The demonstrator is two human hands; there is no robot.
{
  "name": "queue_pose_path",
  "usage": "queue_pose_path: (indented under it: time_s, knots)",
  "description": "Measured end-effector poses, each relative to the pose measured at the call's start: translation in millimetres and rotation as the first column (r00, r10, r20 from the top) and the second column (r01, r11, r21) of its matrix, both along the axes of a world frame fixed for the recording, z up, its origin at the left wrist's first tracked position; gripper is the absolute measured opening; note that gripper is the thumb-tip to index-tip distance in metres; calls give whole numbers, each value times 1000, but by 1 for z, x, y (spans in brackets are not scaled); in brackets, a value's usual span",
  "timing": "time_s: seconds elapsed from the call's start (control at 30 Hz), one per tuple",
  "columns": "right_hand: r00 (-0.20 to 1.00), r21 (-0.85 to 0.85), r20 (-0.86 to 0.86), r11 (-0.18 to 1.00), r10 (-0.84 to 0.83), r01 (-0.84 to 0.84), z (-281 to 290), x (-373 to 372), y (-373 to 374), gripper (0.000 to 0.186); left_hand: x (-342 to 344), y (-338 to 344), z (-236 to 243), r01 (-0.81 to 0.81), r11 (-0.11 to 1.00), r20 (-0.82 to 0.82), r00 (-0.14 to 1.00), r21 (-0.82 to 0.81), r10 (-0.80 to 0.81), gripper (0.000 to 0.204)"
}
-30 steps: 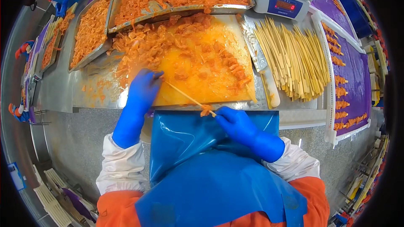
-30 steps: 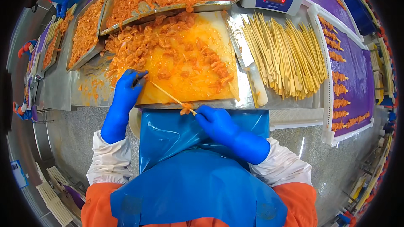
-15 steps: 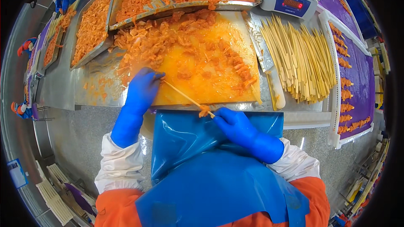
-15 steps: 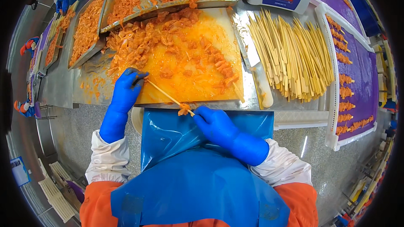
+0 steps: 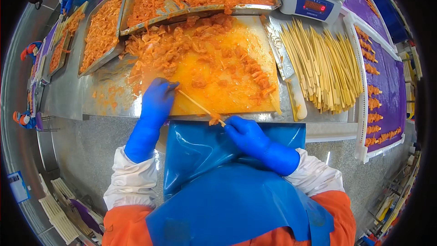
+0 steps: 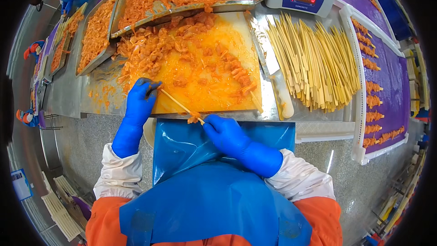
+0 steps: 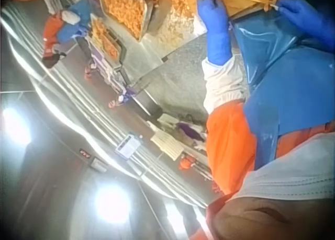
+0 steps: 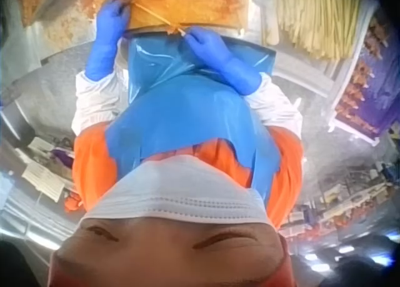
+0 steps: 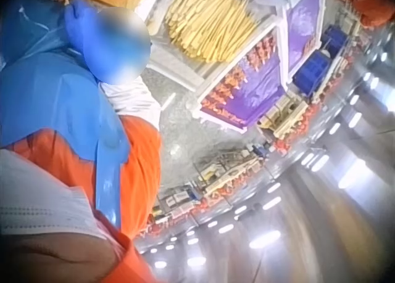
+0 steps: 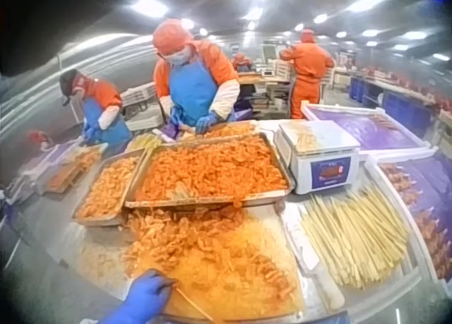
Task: Manually skewering marinated pieces of meat onto wooden sticks in an industrial food production setting.
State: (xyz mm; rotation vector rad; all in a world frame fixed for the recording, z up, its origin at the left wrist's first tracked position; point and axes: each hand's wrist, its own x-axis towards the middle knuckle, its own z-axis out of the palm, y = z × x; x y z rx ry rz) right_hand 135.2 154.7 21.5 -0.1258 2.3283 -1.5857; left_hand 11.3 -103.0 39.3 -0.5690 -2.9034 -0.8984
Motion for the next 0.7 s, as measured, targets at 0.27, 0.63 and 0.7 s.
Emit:
queue_pose_path:
  time_s: [0.27, 0.63, 0.7]
  knots:
    - [996, 51, -80, 998, 47, -43, 16, -8, 2, 15, -3, -7, 5, -76, 994, 36, 996, -80, 79, 20]
    - [993, 13, -117, 1000, -13, 15, 11, -14, -17, 15, 0, -3, -2, -44, 999, -43, 998, -15, 43, 24]
    - [986, -55, -153, 996, -71, 63, 12, -9, -12, 15, 1, 6, 6, -118, 984, -29, 992, 135, 123, 26]
